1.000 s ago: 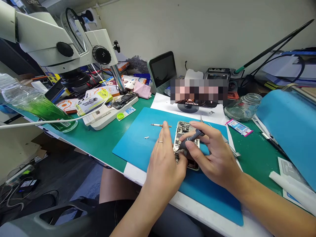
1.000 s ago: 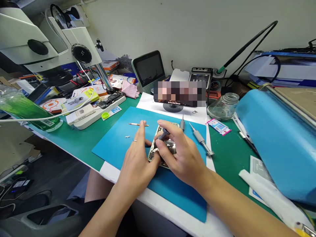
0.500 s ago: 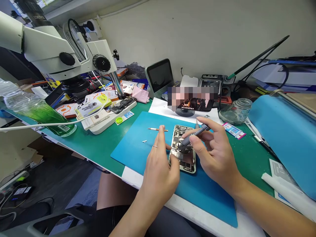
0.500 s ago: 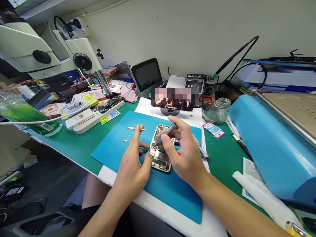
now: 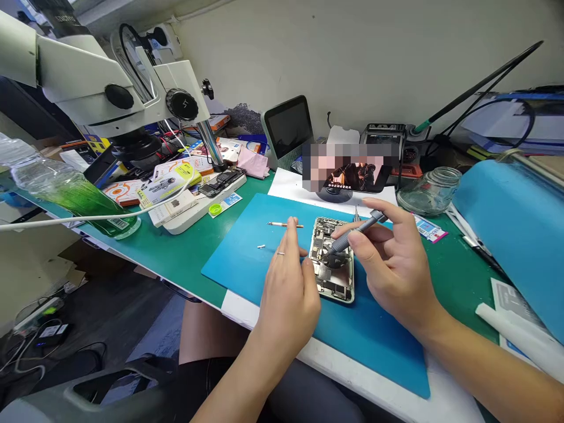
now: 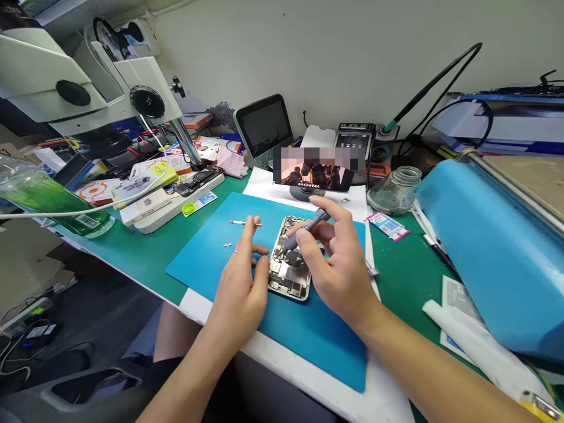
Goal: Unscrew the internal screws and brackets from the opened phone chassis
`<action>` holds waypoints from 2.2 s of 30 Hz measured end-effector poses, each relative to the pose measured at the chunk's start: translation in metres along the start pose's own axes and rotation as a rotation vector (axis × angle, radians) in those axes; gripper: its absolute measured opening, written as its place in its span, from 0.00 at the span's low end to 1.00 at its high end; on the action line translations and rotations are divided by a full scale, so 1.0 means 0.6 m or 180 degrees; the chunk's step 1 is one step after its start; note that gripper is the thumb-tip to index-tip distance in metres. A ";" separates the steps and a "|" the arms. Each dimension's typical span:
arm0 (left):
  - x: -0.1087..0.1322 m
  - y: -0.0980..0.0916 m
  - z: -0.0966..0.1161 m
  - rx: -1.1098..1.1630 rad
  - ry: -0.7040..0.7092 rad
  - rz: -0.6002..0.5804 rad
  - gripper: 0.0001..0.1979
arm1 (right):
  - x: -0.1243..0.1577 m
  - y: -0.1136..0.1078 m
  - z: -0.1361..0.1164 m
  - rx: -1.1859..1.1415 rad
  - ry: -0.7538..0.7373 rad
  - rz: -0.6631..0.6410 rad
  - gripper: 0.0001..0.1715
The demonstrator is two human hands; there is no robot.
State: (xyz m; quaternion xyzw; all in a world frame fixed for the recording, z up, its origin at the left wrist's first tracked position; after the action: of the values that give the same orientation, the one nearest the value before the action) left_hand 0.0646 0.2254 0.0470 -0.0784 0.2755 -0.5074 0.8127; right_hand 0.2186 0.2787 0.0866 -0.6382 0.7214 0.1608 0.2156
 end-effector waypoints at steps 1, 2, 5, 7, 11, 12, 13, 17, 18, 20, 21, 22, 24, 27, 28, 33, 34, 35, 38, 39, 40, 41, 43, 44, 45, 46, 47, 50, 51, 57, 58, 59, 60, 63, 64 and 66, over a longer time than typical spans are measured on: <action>0.000 0.000 0.000 -0.0009 0.0008 -0.0001 0.34 | 0.000 -0.001 0.000 0.0007 0.0005 0.0011 0.23; 0.000 0.000 0.000 -0.0018 0.0015 -0.0002 0.34 | 0.001 -0.001 0.001 0.0012 0.0010 0.0013 0.23; -0.001 0.002 0.000 -0.0041 0.0035 -0.0001 0.34 | 0.003 0.001 0.001 0.0006 0.0011 -0.0038 0.24; -0.002 0.003 0.000 -0.0057 0.0039 -0.0003 0.34 | 0.004 0.003 0.002 -0.0005 0.0017 -0.0076 0.24; -0.002 0.005 0.000 -0.0073 0.0052 -0.0023 0.35 | 0.004 0.004 0.002 -0.0024 0.0017 -0.0086 0.24; -0.001 0.005 0.001 -0.0069 0.0059 -0.0028 0.35 | 0.003 0.004 0.001 -0.0035 0.0012 -0.0087 0.24; -0.001 0.005 0.001 -0.0064 0.0068 -0.0032 0.35 | 0.003 0.004 0.001 -0.0044 0.0012 -0.0092 0.23; 0.000 0.005 0.001 -0.0056 0.0091 -0.0037 0.35 | 0.003 0.005 0.000 -0.0055 0.0022 -0.0103 0.22; 0.000 0.005 0.001 -0.0056 0.0089 -0.0038 0.35 | 0.002 0.005 0.000 -0.0055 0.0019 -0.0104 0.22; -0.001 0.005 0.000 -0.0056 0.0081 -0.0044 0.35 | 0.002 0.005 0.000 -0.0051 0.0007 -0.0098 0.22; -0.001 0.005 0.000 -0.0058 0.0080 -0.0047 0.35 | 0.002 0.005 0.000 -0.0045 0.0005 -0.0095 0.22; -0.001 0.005 -0.001 -0.0060 0.0079 -0.0051 0.35 | 0.002 0.005 0.001 -0.0037 0.0004 -0.0088 0.23; -0.002 0.005 0.000 -0.0053 0.0082 -0.0055 0.35 | 0.001 0.005 0.002 -0.0023 0.0008 -0.0078 0.23; -0.001 0.003 0.002 0.0020 0.0068 -0.0037 0.35 | 0.002 0.004 0.001 -0.0027 0.0019 -0.0066 0.22; -0.001 0.002 0.003 0.0070 0.0063 -0.0032 0.35 | 0.002 0.004 0.000 -0.0037 0.0027 -0.0060 0.22; 0.002 -0.007 0.011 0.0384 0.0092 0.0023 0.37 | -0.007 -0.004 0.003 -0.0134 0.0163 0.0105 0.21; 0.003 -0.007 0.013 0.0460 0.0096 0.0019 0.38 | -0.011 -0.006 0.007 -0.0151 0.0231 0.0155 0.21; 0.004 -0.007 0.014 0.0541 0.0104 0.0007 0.39 | -0.014 -0.008 0.013 -0.0173 0.0315 0.0192 0.21; 0.006 -0.005 0.019 0.0775 0.0171 -0.0038 0.42 | -0.020 -0.007 0.034 -0.0283 0.0581 0.0183 0.21; 0.007 -0.004 0.021 0.0841 0.0198 -0.0051 0.43 | -0.021 -0.005 0.040 -0.0313 0.0627 0.0147 0.20; 0.008 -0.003 0.023 0.0897 0.0219 -0.0066 0.43 | -0.022 -0.003 0.043 -0.0328 0.0643 0.0107 0.20; 0.008 -0.002 0.024 0.0939 0.0236 -0.0081 0.43 | -0.023 -0.002 0.045 -0.0329 0.0634 0.0077 0.19; 0.009 0.000 0.027 0.0976 0.0277 -0.0103 0.42 | -0.022 0.000 0.046 -0.0324 0.0616 0.0041 0.19; 0.009 -0.001 0.028 0.0976 0.0299 -0.0100 0.42 | -0.022 0.001 0.046 -0.0326 0.0629 0.0041 0.19; 0.009 -0.001 0.029 0.0965 0.0314 -0.0095 0.42 | -0.021 0.000 0.046 -0.0333 0.0657 0.0053 0.18; 0.008 -0.002 0.030 0.0948 0.0324 -0.0087 0.42 | -0.021 -0.001 0.046 -0.0338 0.0687 0.0070 0.18; 0.008 -0.003 0.030 0.0927 0.0327 -0.0080 0.41 | -0.020 -0.001 0.046 -0.0342 0.0712 0.0084 0.18; 0.007 -0.004 0.029 0.0816 0.0320 -0.0044 0.42 | -0.021 -0.004 0.044 -0.0350 0.0714 0.0111 0.17; 0.007 -0.005 0.028 0.0781 0.0320 -0.0033 0.42 | -0.021 -0.004 0.043 -0.0349 0.0701 0.0112 0.17; 0.007 -0.005 0.030 0.0686 0.0379 0.0012 0.41 | -0.022 -0.005 0.040 -0.0272 0.0638 0.0102 0.17; 0.007 -0.006 0.031 0.0681 0.0398 0.0021 0.41 | -0.022 -0.005 0.040 -0.0269 0.0656 0.0118 0.17; 0.008 -0.007 0.032 0.0683 0.0420 0.0030 0.42 | -0.021 -0.006 0.040 -0.0269 0.0680 0.0137 0.18; 0.008 -0.007 0.033 0.0687 0.0440 0.0033 0.42 | -0.021 -0.006 0.041 -0.0272 0.0705 0.0156 0.18; 0.008 -0.009 0.035 0.0662 0.0470 0.0030 0.42 | -0.020 -0.006 0.041 -0.0271 0.0714 0.0179 0.18; 0.009 -0.009 0.035 0.0645 0.0471 0.0030 0.42 | -0.020 -0.006 0.040 -0.0267 0.0695 0.0175 0.18; 0.009 -0.009 0.034 0.0614 0.0456 0.0019 0.41 | -0.021 -0.006 0.040 -0.0262 0.0658 0.0151 0.18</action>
State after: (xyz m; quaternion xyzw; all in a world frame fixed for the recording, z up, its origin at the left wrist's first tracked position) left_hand 0.0728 0.2152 0.0646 0.0374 0.2829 -0.5335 0.7962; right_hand 0.2257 0.3009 0.0728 -0.6424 0.7475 0.1287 0.1098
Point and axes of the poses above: each hand's wrist, its own x-axis away from the middle knuckle, its own y-axis out of the palm, z = x × y, the point moved 10 cm from there along -x, towards the middle knuckle, and after that the axes turned 14 degrees about z, right-handed, at the moved point
